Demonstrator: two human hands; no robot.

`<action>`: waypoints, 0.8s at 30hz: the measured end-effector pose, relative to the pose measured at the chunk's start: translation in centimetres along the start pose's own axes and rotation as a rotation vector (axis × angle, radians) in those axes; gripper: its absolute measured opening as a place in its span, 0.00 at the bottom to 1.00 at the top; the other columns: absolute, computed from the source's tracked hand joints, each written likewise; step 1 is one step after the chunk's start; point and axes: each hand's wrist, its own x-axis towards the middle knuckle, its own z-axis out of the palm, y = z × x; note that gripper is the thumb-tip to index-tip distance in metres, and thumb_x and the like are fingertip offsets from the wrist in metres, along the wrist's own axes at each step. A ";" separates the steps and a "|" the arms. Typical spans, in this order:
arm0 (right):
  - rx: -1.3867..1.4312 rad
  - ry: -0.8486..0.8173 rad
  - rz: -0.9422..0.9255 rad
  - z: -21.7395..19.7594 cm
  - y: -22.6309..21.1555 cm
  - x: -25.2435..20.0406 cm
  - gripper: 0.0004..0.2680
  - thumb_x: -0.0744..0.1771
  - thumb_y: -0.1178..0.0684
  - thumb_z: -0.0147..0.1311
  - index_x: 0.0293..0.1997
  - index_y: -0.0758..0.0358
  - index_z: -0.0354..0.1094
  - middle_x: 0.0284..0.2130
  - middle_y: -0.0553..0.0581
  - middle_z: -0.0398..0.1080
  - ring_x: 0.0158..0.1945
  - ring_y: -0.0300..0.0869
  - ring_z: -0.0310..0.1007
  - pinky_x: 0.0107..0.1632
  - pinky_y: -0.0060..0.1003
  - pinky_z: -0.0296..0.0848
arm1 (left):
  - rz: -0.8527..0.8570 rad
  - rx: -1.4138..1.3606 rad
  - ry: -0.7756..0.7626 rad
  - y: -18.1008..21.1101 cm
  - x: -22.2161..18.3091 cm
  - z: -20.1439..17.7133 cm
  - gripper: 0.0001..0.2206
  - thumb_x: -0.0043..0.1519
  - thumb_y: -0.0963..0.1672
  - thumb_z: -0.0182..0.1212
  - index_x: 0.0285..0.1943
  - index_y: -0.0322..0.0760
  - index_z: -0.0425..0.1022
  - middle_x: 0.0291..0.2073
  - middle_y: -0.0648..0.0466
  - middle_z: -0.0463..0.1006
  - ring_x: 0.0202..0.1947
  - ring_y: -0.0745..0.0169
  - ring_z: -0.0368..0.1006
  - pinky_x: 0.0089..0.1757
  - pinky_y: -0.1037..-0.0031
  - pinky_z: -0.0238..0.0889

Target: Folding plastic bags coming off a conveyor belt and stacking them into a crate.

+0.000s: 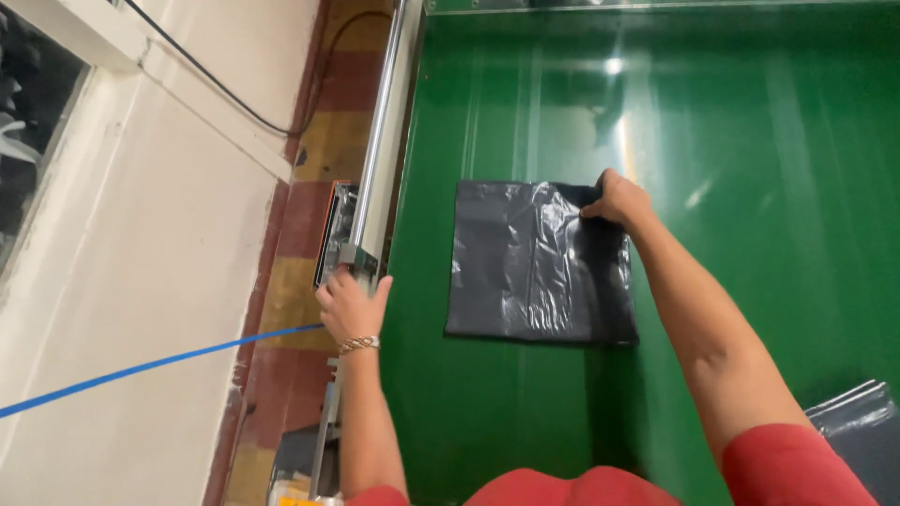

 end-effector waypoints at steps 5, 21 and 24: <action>-0.121 0.034 -0.091 0.8 0.4 0.4 0.22 0.58 0.33 0.63 0.52 0.50 0.72 0.47 0.60 0.75 0.55 0.56 0.74 0.54 0.50 0.74 | 0.358 -0.443 0.309 10.3 -5.5 0.5 0.14 0.58 0.49 0.66 0.45 0.39 0.73 0.39 0.50 0.75 0.47 0.50 0.72 0.47 0.60 0.67; -0.073 0.592 -0.774 3.1 2.4 -20.7 0.20 0.48 0.57 0.70 0.38 0.56 0.66 0.39 0.53 0.67 0.50 0.50 0.65 0.53 0.48 0.64 | -0.547 -2.296 -1.437 10.7 -2.4 6.6 0.41 0.54 0.69 0.46 0.57 0.36 0.73 0.59 0.37 0.73 0.61 0.27 0.66 0.62 0.41 0.50; -0.111 0.626 -0.779 6.7 4.2 -22.7 0.20 0.49 0.57 0.68 0.39 0.51 0.68 0.41 0.50 0.67 0.54 0.47 0.66 0.55 0.45 0.65 | -0.375 -2.050 -1.169 9.9 -2.3 7.7 0.40 0.62 0.65 0.44 0.66 0.29 0.67 0.63 0.36 0.69 0.64 0.40 0.65 0.64 0.51 0.53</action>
